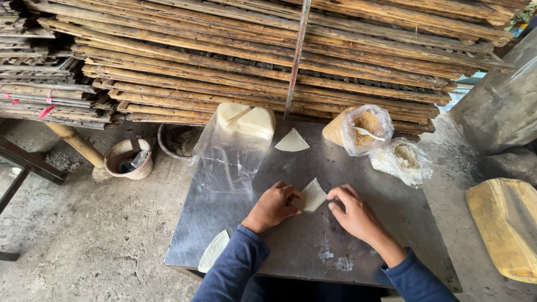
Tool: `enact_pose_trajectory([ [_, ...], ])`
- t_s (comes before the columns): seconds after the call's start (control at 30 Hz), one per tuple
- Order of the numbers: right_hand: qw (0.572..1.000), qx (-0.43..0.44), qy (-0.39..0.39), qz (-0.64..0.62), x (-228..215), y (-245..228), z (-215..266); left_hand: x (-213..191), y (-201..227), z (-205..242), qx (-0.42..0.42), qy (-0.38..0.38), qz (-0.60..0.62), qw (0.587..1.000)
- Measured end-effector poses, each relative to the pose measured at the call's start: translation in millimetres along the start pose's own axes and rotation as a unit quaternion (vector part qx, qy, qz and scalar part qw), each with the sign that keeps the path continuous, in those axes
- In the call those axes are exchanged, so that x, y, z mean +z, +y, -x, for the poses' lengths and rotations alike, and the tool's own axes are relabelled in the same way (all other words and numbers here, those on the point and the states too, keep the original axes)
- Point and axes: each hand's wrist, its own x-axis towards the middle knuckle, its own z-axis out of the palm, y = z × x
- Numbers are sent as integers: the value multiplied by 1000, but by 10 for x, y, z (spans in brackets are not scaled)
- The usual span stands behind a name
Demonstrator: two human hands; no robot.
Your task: The person repeatedly folds triangular wrappers, scoops a granular filling into each, and folds them into sealed packets. The person uses a small spoon to transfer the filling and places the finished packets on the metal table.
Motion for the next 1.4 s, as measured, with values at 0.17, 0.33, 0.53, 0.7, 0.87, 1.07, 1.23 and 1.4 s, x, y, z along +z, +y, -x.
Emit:
enact_pose_trajectory([
  [0.17,993,-113,35,29,144,-30,42,173,-62,-13,62,55,-127,988],
  [0.33,984,-133,64,98,275,-143,-29,158,51,-13,74,74,-151,983],
  [0.53,982,-145,89,78,332,-22,-42,25,186,0,90,30,-119,988],
  [0.7,992,-85,92,-8,302,-24,-53,-2,339,7,184,152,-130,962],
  [0.87,986,-114,116,-24,149,-192,16,1,496,47,273,205,-121,932],
  [1.07,956,-247,157,-26,78,-312,91,26,541,111,290,198,-159,923],
  [1.23,978,-173,106,-53,154,-210,124,19,541,127,279,196,-123,932],
  [1.4,982,-159,105,-8,107,-52,24,10,516,118,174,208,-23,962],
])
